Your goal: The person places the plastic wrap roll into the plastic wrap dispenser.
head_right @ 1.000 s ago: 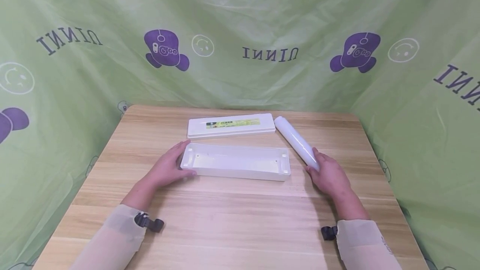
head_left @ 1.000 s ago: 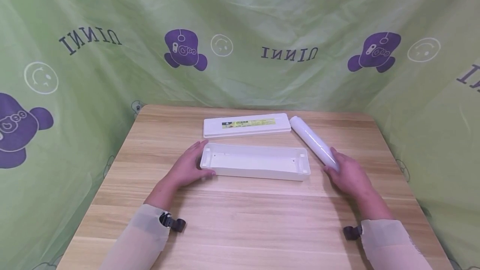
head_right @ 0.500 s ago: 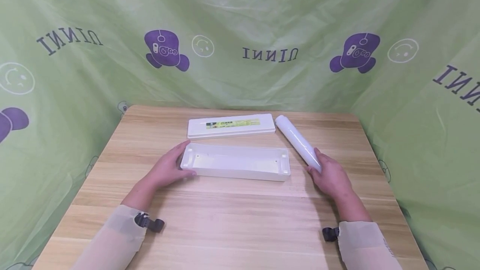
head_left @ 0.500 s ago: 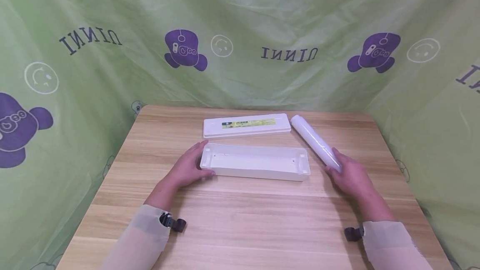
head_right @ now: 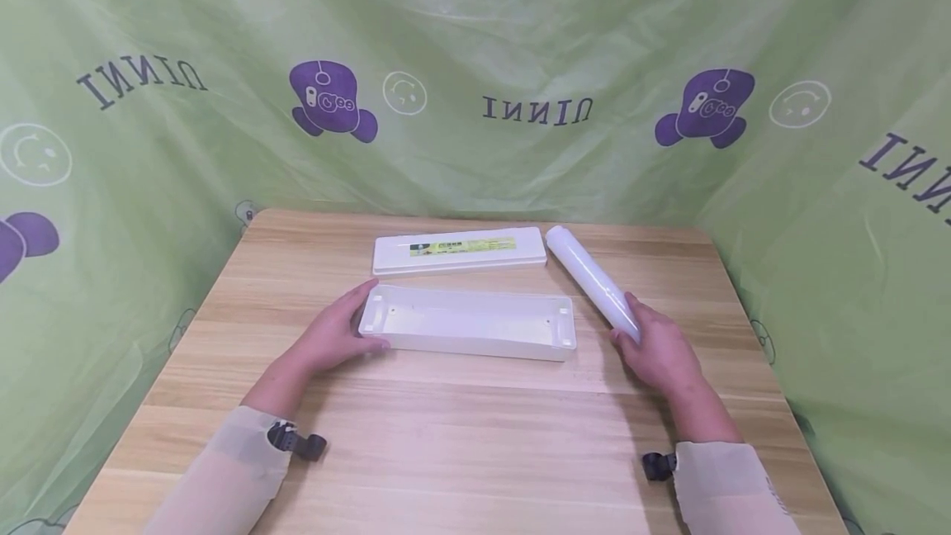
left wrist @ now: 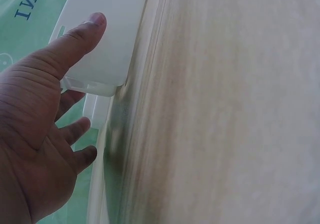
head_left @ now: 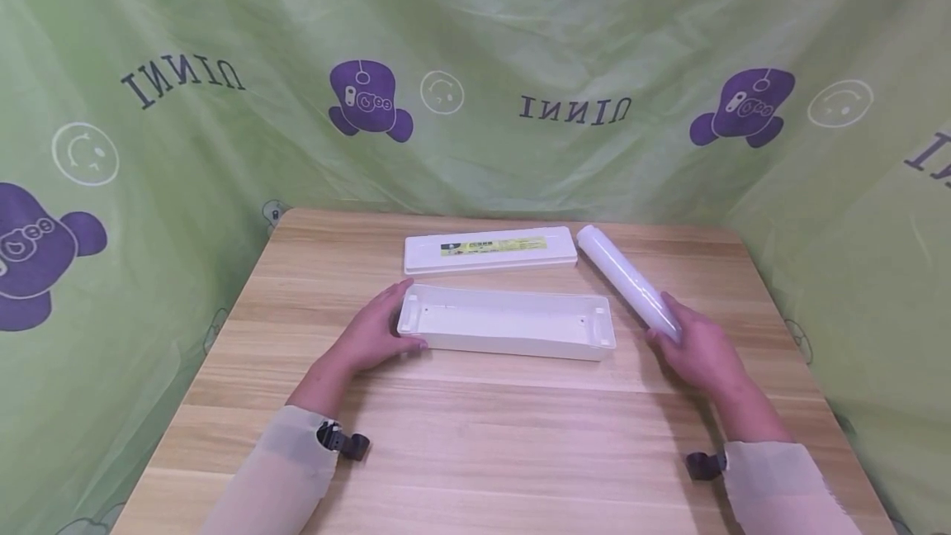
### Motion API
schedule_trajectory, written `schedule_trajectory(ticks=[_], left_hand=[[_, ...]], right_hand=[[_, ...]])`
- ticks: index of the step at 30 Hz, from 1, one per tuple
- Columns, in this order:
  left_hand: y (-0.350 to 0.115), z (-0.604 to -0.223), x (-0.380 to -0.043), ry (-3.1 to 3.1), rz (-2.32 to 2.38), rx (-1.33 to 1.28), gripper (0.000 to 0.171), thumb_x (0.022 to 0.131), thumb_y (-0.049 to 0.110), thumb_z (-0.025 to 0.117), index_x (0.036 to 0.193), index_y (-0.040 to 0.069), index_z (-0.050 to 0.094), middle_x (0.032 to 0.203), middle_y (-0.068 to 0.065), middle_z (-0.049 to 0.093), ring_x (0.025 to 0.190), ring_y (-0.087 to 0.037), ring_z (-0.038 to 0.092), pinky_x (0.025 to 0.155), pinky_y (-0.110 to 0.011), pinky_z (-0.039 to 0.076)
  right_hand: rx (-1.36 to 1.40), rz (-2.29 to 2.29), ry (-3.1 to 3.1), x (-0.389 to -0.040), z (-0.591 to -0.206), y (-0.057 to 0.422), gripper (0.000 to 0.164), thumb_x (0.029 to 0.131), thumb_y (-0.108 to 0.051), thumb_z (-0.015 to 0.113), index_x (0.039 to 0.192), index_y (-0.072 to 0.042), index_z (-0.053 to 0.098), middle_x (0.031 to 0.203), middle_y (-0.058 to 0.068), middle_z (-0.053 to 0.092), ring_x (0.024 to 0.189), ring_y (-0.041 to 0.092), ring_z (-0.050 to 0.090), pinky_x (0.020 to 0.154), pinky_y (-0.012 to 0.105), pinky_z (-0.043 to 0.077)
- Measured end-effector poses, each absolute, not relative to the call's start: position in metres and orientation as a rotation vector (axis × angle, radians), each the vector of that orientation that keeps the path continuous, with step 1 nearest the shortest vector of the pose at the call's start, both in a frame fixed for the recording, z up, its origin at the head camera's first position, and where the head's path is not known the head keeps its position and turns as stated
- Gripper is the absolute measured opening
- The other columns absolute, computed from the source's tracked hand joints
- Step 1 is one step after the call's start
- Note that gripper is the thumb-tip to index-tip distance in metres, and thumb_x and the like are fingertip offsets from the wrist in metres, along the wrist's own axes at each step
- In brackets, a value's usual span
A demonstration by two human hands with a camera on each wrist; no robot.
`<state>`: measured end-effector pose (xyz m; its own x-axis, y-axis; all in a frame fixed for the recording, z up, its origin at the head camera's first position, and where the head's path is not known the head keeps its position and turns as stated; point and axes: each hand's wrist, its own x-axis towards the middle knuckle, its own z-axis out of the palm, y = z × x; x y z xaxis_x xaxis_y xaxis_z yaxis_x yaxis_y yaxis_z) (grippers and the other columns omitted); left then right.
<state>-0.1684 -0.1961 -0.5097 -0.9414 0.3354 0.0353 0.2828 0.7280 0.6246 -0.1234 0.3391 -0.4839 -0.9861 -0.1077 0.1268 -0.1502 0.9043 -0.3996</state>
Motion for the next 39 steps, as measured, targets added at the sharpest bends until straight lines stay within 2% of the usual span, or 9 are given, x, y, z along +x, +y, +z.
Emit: schedule_trajectory(ticks=[7, 18, 21, 39], left_hand=[[-0.196, -0.5093, -0.1685, 2.846, 1.017, 0.511, 0.12, 0.063, 0.068, 0.081, 0.157, 0.019, 0.025, 0.156, -0.007, 0.034, 0.142, -0.03, 0.031, 0.115, -0.05, 0.027], [-0.1963, -0.5092, -0.1677, 2.851, 1.024, 0.544, 0.119, 0.064, 0.065, 0.082, 0.157, 0.016, 0.025, 0.155, -0.007, 0.035, 0.141, -0.032, 0.033, 0.114, -0.052, 0.028], [-0.1963, -0.5097, -0.1677, 2.855, 1.012, 0.537, 0.121, 0.063, 0.068, 0.08, 0.157, 0.016, 0.024, 0.156, -0.008, 0.034, 0.141, -0.032, 0.032, 0.114, -0.051, 0.028], [-0.1947, -0.5067, -0.1652, 2.836, 1.04, 0.497, 0.12, 0.063, 0.066, 0.081, 0.157, 0.02, 0.024, 0.157, -0.006, 0.032, 0.142, -0.031, 0.031, 0.115, -0.051, 0.027]], right_hand=[[0.21, 0.638, -2.968, -0.1229, -0.4809, 0.3385, 0.074, 0.094, -0.034, 0.065, 0.152, -0.003, 0.032, 0.128, 0.039, 0.051, 0.105, 0.054, 0.055, 0.086, 0.068, 0.044], [0.241, 0.625, -2.923, -0.1226, -0.4791, 0.3364, 0.071, 0.093, -0.027, 0.068, 0.15, -0.002, 0.036, 0.124, 0.038, 0.054, 0.1, 0.051, 0.059, 0.082, 0.066, 0.046], [0.246, 0.623, -2.918, -0.1223, -0.4787, 0.3361, 0.072, 0.092, -0.026, 0.069, 0.151, -0.002, 0.035, 0.123, 0.038, 0.055, 0.099, 0.05, 0.059, 0.082, 0.066, 0.047], [0.295, 0.622, -2.878, -0.1218, -0.4732, 0.3325, 0.071, 0.091, -0.023, 0.07, 0.15, -0.004, 0.037, 0.12, 0.038, 0.056, 0.095, 0.05, 0.061, 0.078, 0.065, 0.048]])
